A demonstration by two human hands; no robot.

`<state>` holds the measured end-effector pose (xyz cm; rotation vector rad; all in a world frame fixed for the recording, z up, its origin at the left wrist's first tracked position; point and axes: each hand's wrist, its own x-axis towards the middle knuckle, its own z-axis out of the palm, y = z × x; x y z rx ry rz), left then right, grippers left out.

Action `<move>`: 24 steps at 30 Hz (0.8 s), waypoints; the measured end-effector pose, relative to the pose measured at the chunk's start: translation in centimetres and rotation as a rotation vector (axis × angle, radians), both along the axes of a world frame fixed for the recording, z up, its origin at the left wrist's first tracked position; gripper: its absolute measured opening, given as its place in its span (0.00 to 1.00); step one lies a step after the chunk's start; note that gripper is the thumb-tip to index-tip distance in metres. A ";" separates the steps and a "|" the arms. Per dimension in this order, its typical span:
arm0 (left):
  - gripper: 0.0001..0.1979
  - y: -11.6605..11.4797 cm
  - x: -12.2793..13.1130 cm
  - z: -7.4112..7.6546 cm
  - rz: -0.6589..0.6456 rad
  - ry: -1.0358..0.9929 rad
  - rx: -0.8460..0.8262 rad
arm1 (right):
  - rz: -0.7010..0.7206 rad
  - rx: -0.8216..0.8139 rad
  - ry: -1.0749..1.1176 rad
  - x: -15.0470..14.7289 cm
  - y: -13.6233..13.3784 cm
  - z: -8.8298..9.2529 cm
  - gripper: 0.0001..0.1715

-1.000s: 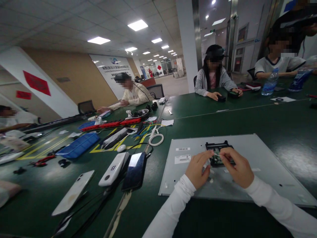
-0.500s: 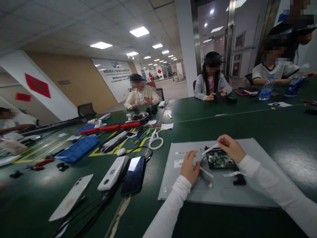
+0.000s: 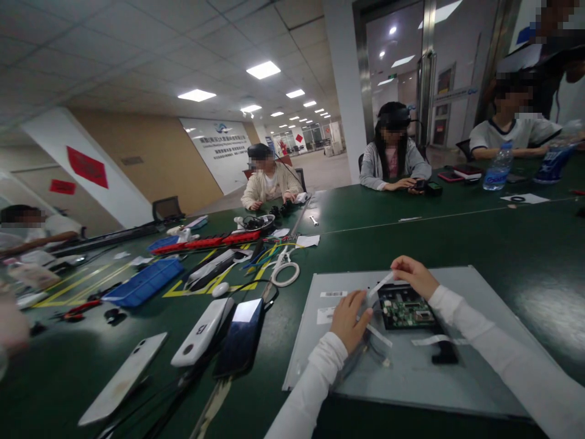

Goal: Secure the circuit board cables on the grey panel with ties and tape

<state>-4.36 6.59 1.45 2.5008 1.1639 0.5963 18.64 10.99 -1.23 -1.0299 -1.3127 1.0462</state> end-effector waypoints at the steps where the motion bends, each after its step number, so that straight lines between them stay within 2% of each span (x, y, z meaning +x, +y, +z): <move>1: 0.19 0.5 0.0 0.2 -0.016 0.015 -0.008 | 0.005 0.006 0.002 -0.1 0.0 -0.1 0.12; 6: 0.17 1.7 0.6 0.5 0.017 0.081 0.051 | 0.007 0.024 -0.001 -0.6 0.1 -0.7 0.11; 13: 0.20 0.4 1.3 0.5 0.000 0.261 0.156 | 0.011 -0.012 -0.017 -0.4 0.3 -1.4 0.12; 24: 0.16 0.1 1.4 0.6 -0.012 0.269 0.180 | -0.042 -0.043 -0.012 -0.2 0.4 -1.8 0.13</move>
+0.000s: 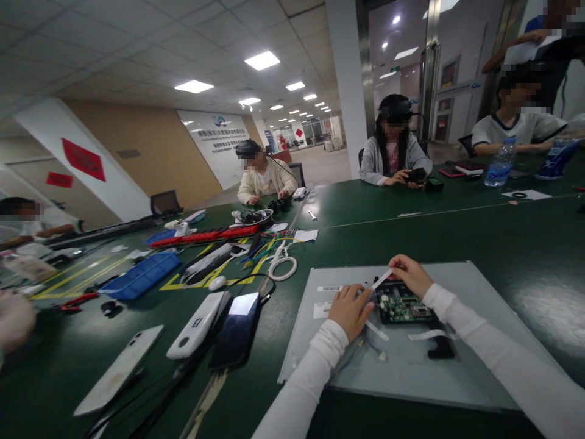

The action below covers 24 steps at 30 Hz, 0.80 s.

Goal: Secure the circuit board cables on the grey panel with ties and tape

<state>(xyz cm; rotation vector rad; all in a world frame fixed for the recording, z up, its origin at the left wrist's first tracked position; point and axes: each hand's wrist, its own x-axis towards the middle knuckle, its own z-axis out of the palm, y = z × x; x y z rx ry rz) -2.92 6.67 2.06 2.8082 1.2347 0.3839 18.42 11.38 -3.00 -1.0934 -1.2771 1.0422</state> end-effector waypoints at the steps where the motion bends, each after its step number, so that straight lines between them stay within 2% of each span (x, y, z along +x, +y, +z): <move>1: 0.16 0.0 0.0 0.0 0.000 0.000 0.003 | -0.003 0.001 -0.004 0.0 0.0 0.0 0.13; 10: 0.15 0.1 0.1 -0.3 0.008 -0.008 -0.010 | -0.032 0.045 -0.094 0.0 0.3 -0.5 0.09; 16: 0.15 0.1 0.0 -0.4 0.004 -0.009 -0.001 | -0.064 0.116 -0.258 0.0 -0.1 -0.1 0.05; 24: 0.15 0.1 0.0 -0.4 0.003 0.004 0.015 | -0.128 0.232 -0.500 -0.1 -0.6 0.5 0.09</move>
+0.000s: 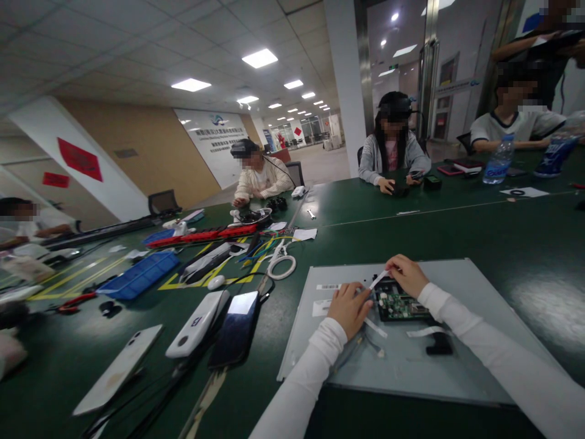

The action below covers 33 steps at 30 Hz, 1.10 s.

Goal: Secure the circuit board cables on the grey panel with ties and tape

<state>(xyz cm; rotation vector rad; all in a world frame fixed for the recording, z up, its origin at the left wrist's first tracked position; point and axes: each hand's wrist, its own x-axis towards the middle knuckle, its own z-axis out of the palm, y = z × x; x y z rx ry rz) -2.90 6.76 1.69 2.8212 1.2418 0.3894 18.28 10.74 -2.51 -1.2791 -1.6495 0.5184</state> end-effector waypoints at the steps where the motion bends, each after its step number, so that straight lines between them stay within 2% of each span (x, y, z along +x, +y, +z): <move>1: 0.15 0.0 0.0 0.0 0.000 0.000 -0.001 | -0.006 0.007 -0.024 0.0 0.0 0.0 0.09; 10: 0.15 0.0 0.0 0.1 0.002 0.025 -0.005 | -0.009 0.005 -0.175 0.0 0.3 -0.5 0.11; 19: 0.16 0.0 0.0 0.0 0.001 0.040 0.018 | 0.002 -0.021 -0.234 -0.1 0.5 -1.1 0.12; 33: 0.15 0.0 -0.1 0.1 0.001 0.049 0.018 | 0.016 -0.046 -0.291 -0.4 0.2 -0.4 0.13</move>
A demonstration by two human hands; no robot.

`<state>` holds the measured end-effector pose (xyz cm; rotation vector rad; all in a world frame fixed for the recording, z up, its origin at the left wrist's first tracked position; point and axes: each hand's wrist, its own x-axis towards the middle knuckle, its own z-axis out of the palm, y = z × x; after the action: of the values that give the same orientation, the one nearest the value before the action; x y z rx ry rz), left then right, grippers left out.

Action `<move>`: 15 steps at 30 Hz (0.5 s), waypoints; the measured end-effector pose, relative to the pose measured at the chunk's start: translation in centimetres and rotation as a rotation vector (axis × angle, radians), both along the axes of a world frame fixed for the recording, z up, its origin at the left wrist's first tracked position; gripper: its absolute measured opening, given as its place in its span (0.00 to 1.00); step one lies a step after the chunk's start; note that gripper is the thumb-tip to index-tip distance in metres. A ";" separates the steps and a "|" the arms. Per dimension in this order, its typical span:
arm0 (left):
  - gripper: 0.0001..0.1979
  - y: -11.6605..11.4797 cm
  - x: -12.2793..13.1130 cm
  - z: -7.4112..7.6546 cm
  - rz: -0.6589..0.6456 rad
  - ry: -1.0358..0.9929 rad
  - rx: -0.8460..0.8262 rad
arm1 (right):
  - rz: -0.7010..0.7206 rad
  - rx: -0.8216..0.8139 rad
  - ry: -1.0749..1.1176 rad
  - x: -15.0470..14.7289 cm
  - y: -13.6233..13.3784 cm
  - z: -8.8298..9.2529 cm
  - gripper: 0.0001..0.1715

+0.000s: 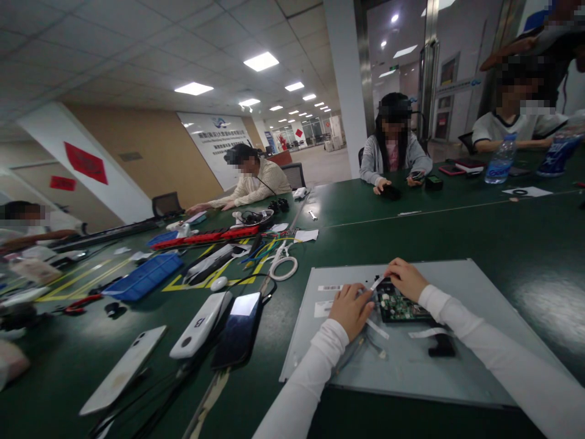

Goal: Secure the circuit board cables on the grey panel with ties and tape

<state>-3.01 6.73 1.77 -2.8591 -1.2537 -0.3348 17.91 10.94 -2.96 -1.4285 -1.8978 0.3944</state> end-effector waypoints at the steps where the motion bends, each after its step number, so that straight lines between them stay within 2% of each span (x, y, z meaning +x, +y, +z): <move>1: 0.15 0.0 0.0 0.0 0.000 0.001 0.000 | 0.003 -0.001 -0.003 0.0 0.0 0.0 0.13; 15: 0.16 0.0 0.0 0.1 0.002 0.012 -0.001 | 0.010 -0.018 -0.020 0.0 0.1 -0.3 0.14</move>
<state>-2.97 6.69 1.86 -2.8561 -1.2546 -0.3164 17.91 11.05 -3.29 -1.4404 -1.9221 0.4041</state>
